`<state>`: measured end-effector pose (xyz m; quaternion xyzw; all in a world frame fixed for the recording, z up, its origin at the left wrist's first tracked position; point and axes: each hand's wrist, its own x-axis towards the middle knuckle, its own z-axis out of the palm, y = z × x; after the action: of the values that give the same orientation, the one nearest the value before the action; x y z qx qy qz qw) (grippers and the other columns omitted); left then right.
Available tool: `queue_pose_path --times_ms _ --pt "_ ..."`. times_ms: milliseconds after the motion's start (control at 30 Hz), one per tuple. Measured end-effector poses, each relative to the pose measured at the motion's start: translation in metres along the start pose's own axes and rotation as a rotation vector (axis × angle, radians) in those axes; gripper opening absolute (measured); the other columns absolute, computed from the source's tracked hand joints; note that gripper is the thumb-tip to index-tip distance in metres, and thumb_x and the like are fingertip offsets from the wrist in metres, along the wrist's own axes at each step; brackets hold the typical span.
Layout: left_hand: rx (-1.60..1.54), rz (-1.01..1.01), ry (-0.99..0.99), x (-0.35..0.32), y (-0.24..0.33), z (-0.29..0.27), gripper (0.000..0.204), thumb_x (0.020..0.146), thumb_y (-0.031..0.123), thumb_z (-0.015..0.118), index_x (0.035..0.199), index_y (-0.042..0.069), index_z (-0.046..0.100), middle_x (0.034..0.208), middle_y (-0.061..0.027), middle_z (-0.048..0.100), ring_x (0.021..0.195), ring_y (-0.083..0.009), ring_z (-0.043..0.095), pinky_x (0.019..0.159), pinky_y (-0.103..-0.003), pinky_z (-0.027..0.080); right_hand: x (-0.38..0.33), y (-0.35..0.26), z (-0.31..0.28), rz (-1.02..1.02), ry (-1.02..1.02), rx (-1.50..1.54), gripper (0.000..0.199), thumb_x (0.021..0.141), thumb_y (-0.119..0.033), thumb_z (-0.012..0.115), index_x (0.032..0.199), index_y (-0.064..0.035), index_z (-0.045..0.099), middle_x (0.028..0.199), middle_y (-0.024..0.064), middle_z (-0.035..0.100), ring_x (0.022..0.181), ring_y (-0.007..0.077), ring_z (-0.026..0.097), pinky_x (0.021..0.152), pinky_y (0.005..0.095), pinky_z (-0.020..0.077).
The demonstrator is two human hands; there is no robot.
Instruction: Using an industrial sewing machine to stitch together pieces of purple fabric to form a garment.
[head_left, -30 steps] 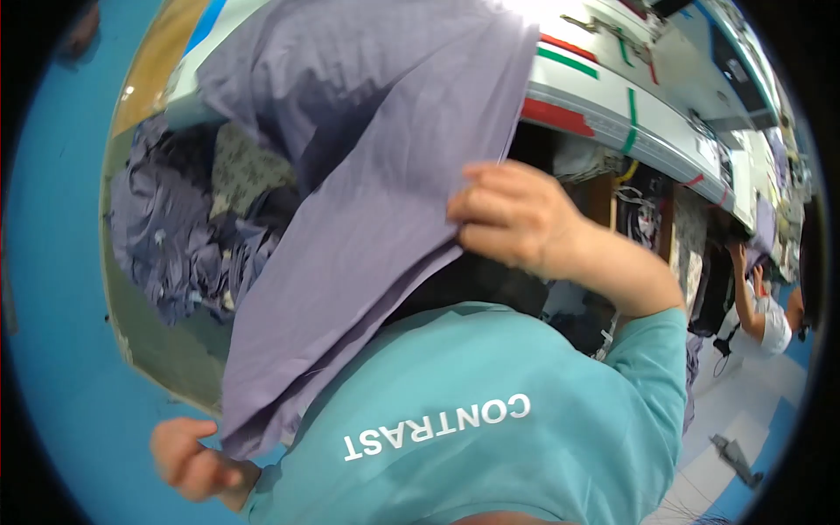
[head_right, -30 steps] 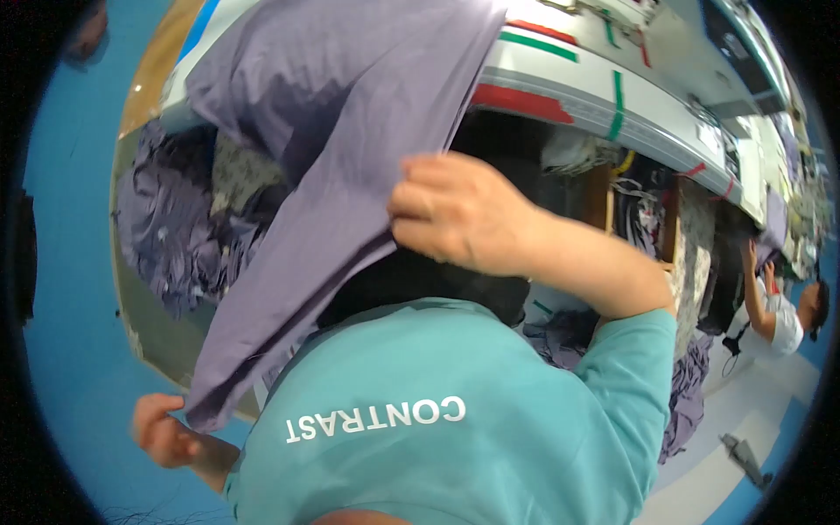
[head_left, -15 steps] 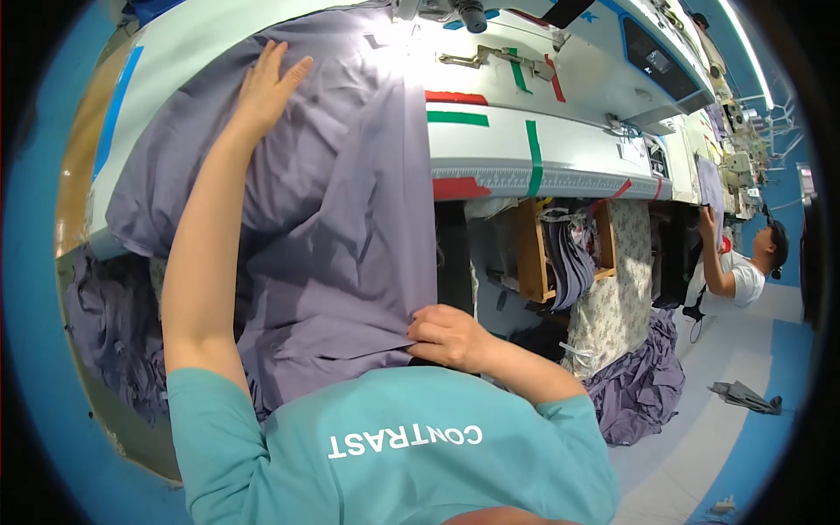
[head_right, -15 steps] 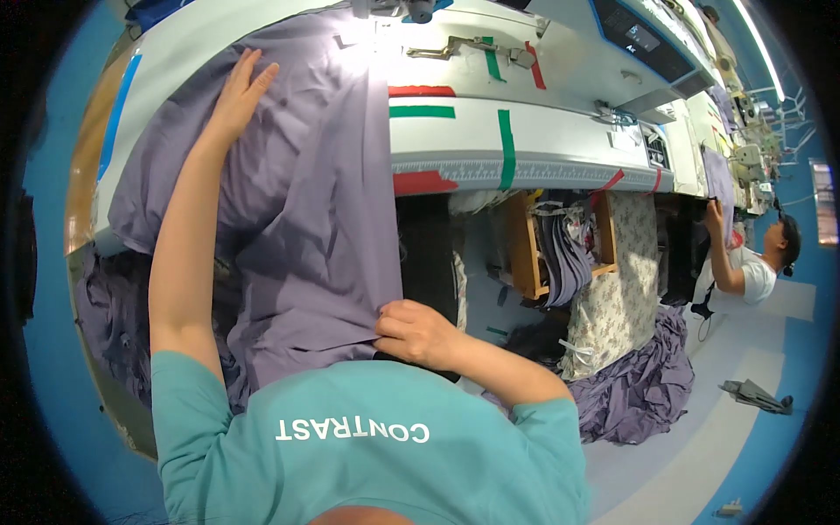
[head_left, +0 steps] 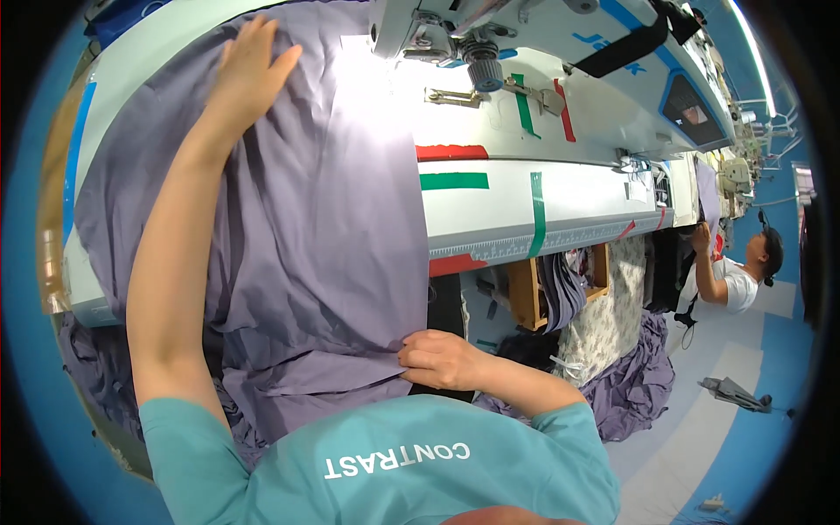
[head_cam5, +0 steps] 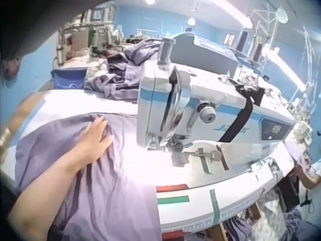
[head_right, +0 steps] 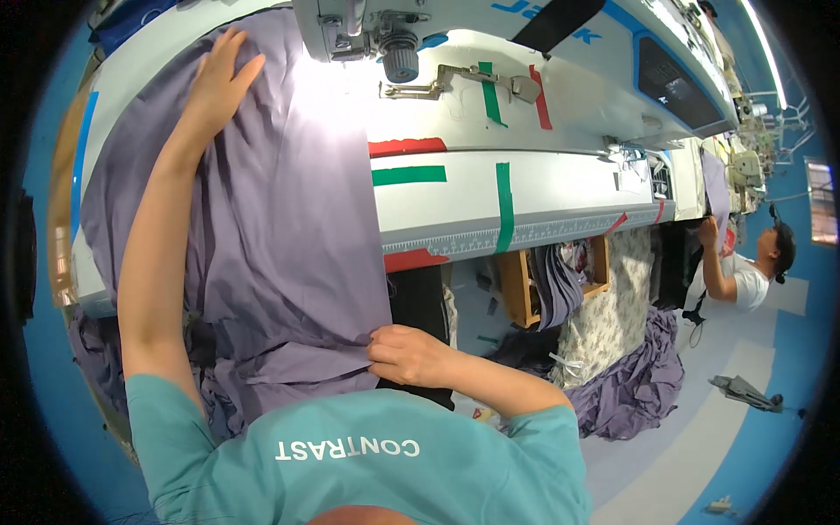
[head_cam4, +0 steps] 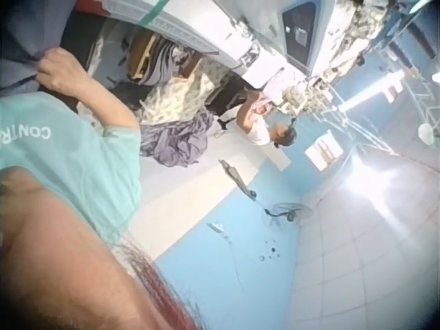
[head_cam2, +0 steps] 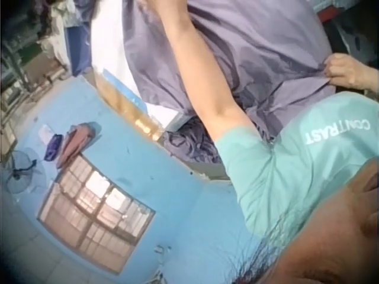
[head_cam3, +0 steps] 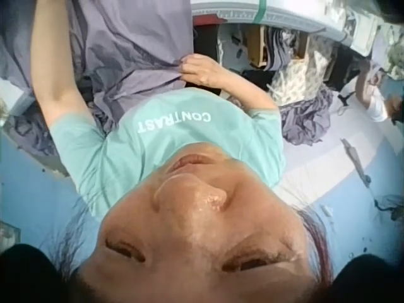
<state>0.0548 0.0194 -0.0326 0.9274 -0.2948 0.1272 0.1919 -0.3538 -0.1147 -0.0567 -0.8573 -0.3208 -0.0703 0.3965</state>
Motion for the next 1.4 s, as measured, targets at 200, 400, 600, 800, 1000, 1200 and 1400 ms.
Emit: queue_pose_path --times_ms 200,400,600,800,1000,1200,1400 --pt "0.024 0.118 0.091 0.042 0.000 0.055 0.059 0.096 0.042 0.051 0.144 0.009 0.041 0.153 -0.0122 0.037 0.144 -0.0300 0.029 0.117 -0.049 0.022 0.013 0.014 -0.009 -0.026 0.013 0.001 0.011 0.069 -0.009 0.068 0.070 -0.0019 0.059 0.091 0.0100 0.060 0.093 0.0264 0.062 0.091 0.0384 0.0548" --pt "0.097 0.099 0.047 0.067 -0.005 0.058 0.063 0.094 0.043 0.052 0.146 0.011 0.038 0.150 -0.0095 0.041 0.144 -0.0284 0.030 0.116 -0.049 0.024 0.027 0.023 -0.018 -0.056 0.031 -0.019 0.009 0.067 -0.008 0.064 0.069 -0.0008 0.058 0.093 0.0110 0.062 0.096 0.0249 0.063 0.093 0.0389 0.0549" --pt "-0.018 -0.180 -0.242 0.075 0.064 0.003 0.087 0.085 0.056 0.057 0.148 0.000 0.033 0.158 -0.0160 0.025 0.149 -0.0269 0.017 0.121 -0.041 0.013 0.028 0.031 -0.026 -0.079 -0.026 -0.029 0.008 0.068 -0.008 0.063 0.070 -0.0008 0.059 0.095 0.0111 0.063 0.098 0.0243 0.063 0.092 0.0384 0.0545" --pt "0.023 -0.205 -0.222 0.093 0.054 0.011 0.089 0.084 0.057 0.058 0.148 0.001 0.033 0.159 -0.0137 0.026 0.149 -0.0249 0.017 0.122 -0.040 0.013 0.034 0.035 -0.028 -0.082 -0.009 -0.016 0.008 0.072 -0.006 0.066 0.076 0.0001 0.063 0.096 0.0116 0.063 0.097 0.0243 0.064 0.092 0.0380 0.0542" --pt "0.026 -0.168 -0.128 0.112 0.039 0.021 0.089 0.083 0.059 0.059 0.146 0.000 0.037 0.156 -0.0148 0.031 0.147 -0.0266 0.022 0.120 -0.041 0.018 0.039 0.038 -0.032 -0.031 0.001 -0.004 0.008 0.071 -0.005 0.070 0.077 -0.0017 0.068 0.095 0.0104 0.066 0.097 0.0234 0.066 0.089 0.0350 0.0551" --pt "-0.058 0.125 0.073 0.117 0.026 0.020 0.061 0.088 0.043 0.059 0.131 0.000 0.054 0.140 -0.0183 0.050 0.133 -0.0332 0.043 0.114 -0.043 0.029 0.047 0.043 -0.041 -0.147 -0.052 -0.109 0.015 0.073 -0.008 0.066 0.085 0.0011 0.066 0.097 0.0108 0.062 0.098 0.0240 0.063 0.095 0.0375 0.0514" --pt "-0.191 0.301 -0.085 0.076 0.045 0.031 0.049 0.088 0.026 0.054 0.131 0.002 0.053 0.137 -0.0215 0.051 0.131 -0.0345 0.044 0.112 -0.044 0.032 0.037 0.031 -0.028 -0.090 -0.073 -0.126 0.014 0.072 -0.009 0.065 0.083 -0.0004 0.068 0.096 0.0100 0.065 0.097 0.0221 0.065 0.090 0.0358 0.0532"
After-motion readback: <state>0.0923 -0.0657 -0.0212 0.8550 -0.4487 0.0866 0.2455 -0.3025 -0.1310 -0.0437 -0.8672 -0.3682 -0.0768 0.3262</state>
